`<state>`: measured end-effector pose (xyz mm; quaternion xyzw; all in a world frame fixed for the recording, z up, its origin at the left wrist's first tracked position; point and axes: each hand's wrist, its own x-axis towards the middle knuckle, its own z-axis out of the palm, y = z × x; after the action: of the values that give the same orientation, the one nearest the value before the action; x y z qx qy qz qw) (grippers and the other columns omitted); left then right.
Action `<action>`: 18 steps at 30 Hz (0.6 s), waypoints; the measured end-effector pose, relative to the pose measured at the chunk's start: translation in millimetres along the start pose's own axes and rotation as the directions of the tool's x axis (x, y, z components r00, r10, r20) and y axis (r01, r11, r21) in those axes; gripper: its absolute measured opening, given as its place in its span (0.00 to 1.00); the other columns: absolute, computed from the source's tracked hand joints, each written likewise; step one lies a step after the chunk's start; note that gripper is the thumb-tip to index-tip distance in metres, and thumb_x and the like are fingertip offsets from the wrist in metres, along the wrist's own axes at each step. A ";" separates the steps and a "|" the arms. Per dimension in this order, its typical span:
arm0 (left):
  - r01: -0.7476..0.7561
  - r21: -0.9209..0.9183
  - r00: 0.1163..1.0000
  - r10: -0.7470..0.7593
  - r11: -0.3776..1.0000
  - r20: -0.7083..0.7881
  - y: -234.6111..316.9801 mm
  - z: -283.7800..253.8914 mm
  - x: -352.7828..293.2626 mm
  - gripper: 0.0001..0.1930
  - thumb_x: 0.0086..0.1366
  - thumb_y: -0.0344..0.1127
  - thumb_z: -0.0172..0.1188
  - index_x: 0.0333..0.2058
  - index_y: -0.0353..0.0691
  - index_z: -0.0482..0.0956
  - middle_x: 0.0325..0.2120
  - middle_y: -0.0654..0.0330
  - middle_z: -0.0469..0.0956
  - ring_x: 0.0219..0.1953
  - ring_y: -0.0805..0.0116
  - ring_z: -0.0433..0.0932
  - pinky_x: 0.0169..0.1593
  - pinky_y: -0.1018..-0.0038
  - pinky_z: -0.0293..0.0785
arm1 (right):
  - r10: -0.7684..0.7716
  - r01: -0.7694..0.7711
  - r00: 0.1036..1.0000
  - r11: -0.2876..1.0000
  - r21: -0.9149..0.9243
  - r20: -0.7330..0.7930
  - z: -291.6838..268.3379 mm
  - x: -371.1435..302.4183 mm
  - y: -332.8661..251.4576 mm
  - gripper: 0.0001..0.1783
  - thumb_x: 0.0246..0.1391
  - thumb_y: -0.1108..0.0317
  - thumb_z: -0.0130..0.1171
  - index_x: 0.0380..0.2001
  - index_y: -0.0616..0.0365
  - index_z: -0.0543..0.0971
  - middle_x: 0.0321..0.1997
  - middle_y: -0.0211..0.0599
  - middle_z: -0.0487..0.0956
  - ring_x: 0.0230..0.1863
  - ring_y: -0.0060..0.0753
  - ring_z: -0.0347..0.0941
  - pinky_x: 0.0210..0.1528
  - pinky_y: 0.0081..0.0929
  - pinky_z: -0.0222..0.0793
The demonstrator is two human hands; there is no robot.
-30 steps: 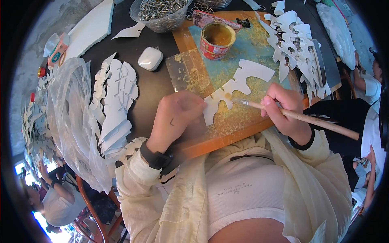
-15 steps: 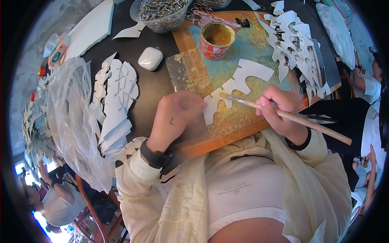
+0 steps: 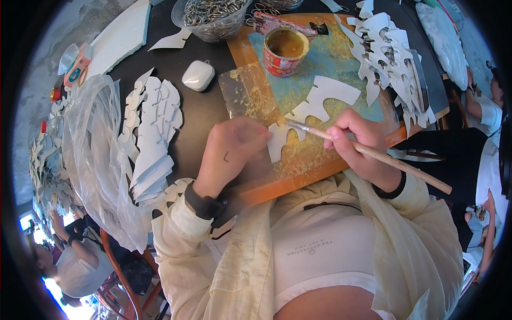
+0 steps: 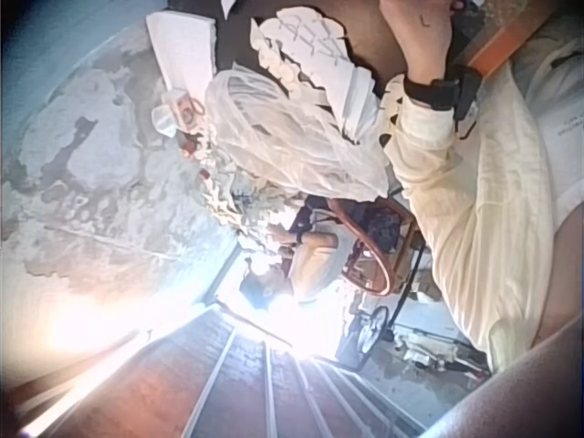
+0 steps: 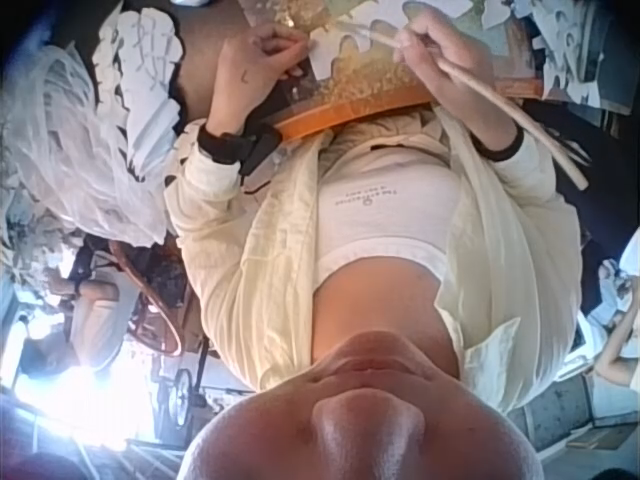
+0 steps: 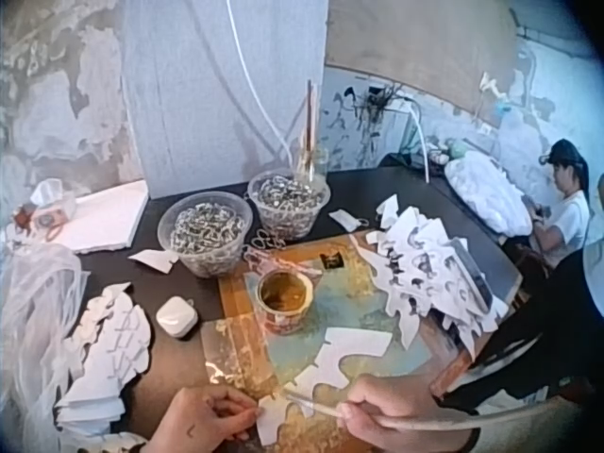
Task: Applying glue to white shoe components and attaching metal eyelets.
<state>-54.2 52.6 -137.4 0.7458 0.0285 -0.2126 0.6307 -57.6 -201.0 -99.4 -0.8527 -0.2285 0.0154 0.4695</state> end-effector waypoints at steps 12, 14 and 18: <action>-0.015 -0.014 1.000 0.015 1.000 0.003 -2.9 -0.7 -0.1 0.08 0.61 0.33 0.64 0.34 0.34 0.79 0.23 0.66 0.80 0.20 0.82 0.74 0.24 0.86 0.66 | 0.048 -0.053 0.993 0.998 0.041 0.109 -5.7 -2.4 -9.2 0.09 0.62 0.71 0.49 0.27 0.60 0.68 0.19 0.32 0.74 0.21 0.20 0.73 0.25 0.19 0.67; -0.007 -0.017 1.000 0.007 1.000 -0.004 0.5 -0.4 -1.2 0.08 0.60 0.32 0.63 0.33 0.32 0.79 0.22 0.64 0.79 0.21 0.80 0.75 0.27 0.84 0.69 | 0.051 -0.062 0.987 0.995 0.074 0.150 -4.6 -1.7 -10.0 0.10 0.63 0.70 0.47 0.27 0.61 0.69 0.21 0.32 0.76 0.22 0.18 0.73 0.26 0.15 0.68; 0.017 -0.005 1.000 -0.017 1.000 -0.015 3.9 0.6 -1.4 0.08 0.60 0.31 0.63 0.33 0.30 0.79 0.21 0.63 0.79 0.23 0.79 0.76 0.29 0.81 0.71 | 0.042 -0.053 0.995 0.989 0.138 0.088 2.8 2.3 -8.5 0.09 0.64 0.71 0.46 0.28 0.61 0.68 0.22 0.33 0.76 0.24 0.18 0.74 0.27 0.16 0.69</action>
<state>-54.4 51.5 -133.4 0.7454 0.0399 -0.2122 0.6306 -59.4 -193.9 -93.6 -0.8215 -0.2262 0.0788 0.5174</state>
